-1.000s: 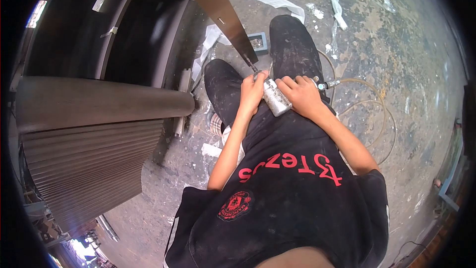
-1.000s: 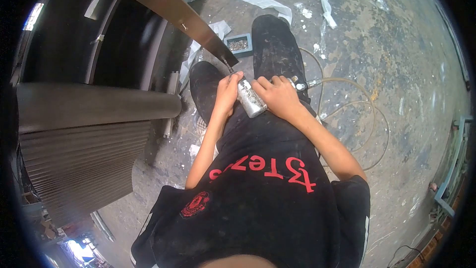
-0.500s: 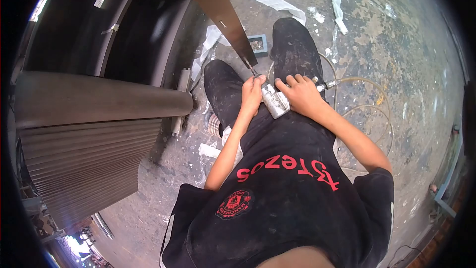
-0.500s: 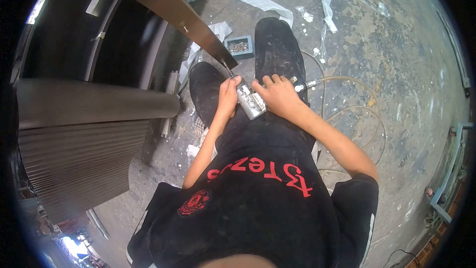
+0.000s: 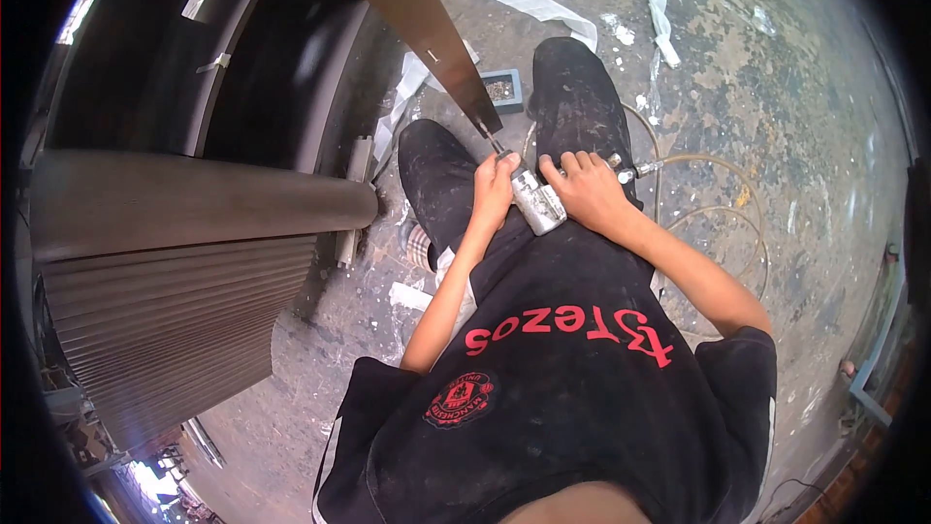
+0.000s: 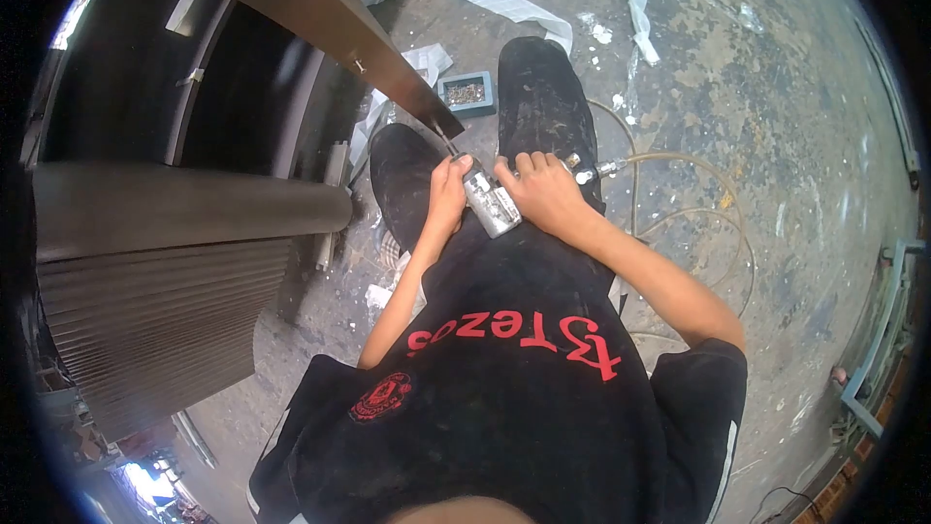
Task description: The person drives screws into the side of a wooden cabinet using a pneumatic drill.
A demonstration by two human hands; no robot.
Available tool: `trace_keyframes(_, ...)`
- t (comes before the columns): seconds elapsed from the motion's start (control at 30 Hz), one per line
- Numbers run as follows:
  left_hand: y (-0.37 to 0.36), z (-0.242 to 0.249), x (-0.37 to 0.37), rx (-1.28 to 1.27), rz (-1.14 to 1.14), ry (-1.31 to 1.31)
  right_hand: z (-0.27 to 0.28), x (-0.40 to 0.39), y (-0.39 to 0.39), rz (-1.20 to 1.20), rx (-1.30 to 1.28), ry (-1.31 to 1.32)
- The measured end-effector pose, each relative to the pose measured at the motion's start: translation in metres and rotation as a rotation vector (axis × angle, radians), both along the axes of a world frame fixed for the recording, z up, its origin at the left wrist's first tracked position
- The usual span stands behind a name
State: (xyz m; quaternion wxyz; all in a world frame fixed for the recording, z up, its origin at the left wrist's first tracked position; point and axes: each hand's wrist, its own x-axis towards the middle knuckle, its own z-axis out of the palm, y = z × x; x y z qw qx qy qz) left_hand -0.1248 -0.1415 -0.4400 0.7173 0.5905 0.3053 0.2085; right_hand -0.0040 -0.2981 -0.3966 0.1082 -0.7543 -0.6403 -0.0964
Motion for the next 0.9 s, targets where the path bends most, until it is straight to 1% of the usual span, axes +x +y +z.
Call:
trace_keyframes(0.17,-0.003,0.001,-0.004,0.012,0.003,-0.008,0.002,-0.003,-0.002,0.014,0.013,-0.025)
trace_keyframes(0.27,-0.003,0.004,-0.004,0.03,-0.023,0.037,0.007,-0.004,-0.002,0.043,0.013,-0.015)
trace_keyframes(0.37,0.011,-0.02,-0.007,-0.273,-0.033,-0.008,0.009,-0.004,-0.003,0.046,-0.002,0.002)
trace_keyframes(0.47,0.027,-0.019,-0.001,-0.697,0.25,-0.154,0.01,-0.005,-0.003,0.044,-0.018,0.013)
trace_keyframes(0.5,0.04,-0.03,0.002,-0.835,0.265,-0.157,0.01,-0.005,-0.003,0.045,-0.031,0.014)
trace_keyframes(0.57,0.057,-0.046,0.017,-0.864,0.29,-0.234,0.01,-0.006,-0.003,0.041,-0.051,0.008)
trace_keyframes(0.6,0.061,-0.045,0.024,-0.878,0.299,-0.274,0.011,-0.006,-0.003,0.043,-0.065,0.012)
trace_keyframes(0.73,0.066,-0.045,0.034,-0.798,0.299,-0.186,0.012,-0.005,-0.002,0.045,-0.097,0.012)
trace_keyframes(0.9,0.062,-0.047,0.04,-0.752,0.35,-0.201,0.01,-0.007,-0.002,0.044,-0.09,0.011)
